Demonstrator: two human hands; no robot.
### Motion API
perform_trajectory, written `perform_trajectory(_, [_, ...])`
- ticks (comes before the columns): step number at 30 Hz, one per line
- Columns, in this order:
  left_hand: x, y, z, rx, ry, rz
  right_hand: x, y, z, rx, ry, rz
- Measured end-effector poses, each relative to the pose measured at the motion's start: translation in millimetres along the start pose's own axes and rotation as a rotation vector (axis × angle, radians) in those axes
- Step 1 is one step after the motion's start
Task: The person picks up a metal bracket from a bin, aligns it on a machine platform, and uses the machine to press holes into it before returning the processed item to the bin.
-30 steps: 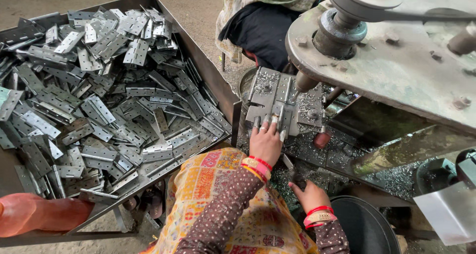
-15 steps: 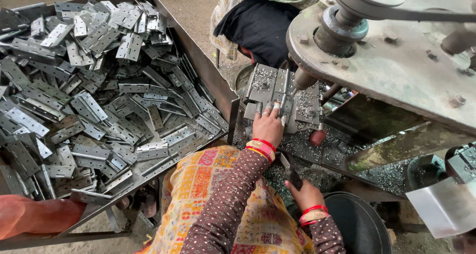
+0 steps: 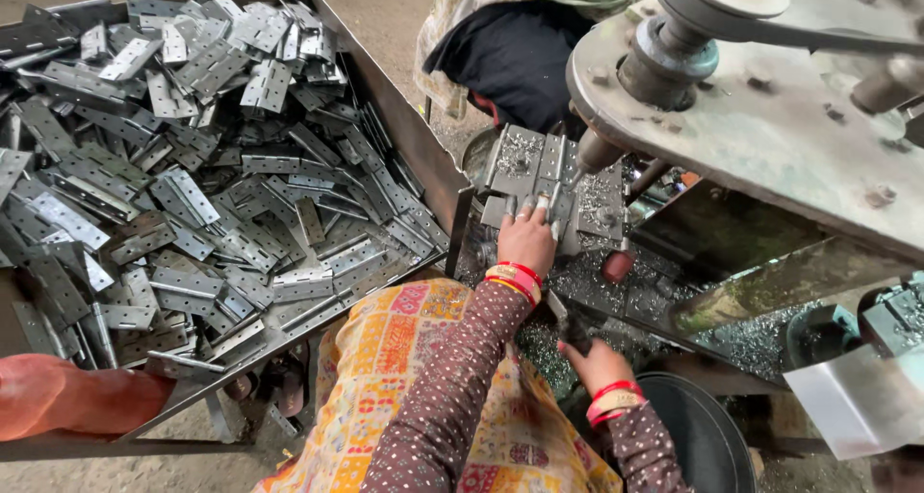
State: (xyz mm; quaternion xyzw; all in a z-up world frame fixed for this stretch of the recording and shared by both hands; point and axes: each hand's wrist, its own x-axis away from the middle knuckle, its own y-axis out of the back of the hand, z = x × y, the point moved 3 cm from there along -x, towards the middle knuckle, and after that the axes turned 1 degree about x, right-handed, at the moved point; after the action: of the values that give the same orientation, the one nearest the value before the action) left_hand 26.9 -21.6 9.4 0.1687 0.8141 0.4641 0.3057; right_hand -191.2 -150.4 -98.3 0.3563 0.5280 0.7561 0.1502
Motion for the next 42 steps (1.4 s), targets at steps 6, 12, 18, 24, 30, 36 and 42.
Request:
perform_trajectory(6, [0.0,-5.3,-0.4,-0.002,0.026,-0.093,10.6,-56.2,-8.6,0.032,0.060,-0.150])
perform_trajectory(12, [0.8,-1.0,-2.5,-0.007,-0.001,-0.141,10.5,-67.6,-17.7,-0.001,0.093,-0.165])
perform_trajectory(18, [-4.0,-13.1,-7.5,-0.163,0.002,-0.131,0.5,-14.2,-3.0,-0.085,0.012,-0.015])
perform_trajectory(24, [-4.7,-24.8,-7.7,-0.139,0.022,-0.172,9.2,-6.5,-0.6,-0.070,-0.020,-0.018])
perform_trajectory(30, [-6.7,-10.8,-1.4,-0.079,-0.004,-0.115,11.3,-85.9,-4.6,-0.169,-0.039,-0.220])
perform_trajectory(36, [-1.4,-2.4,-0.5,-0.058,-0.007,-0.082,0.1,-101.1,-12.7,-0.242,0.014,-0.214])
perform_trajectory(42, [-18.2,-10.1,-1.7,-0.143,-0.055,-0.201,-6.3,-22.2,-14.8,-0.108,0.009,0.007])
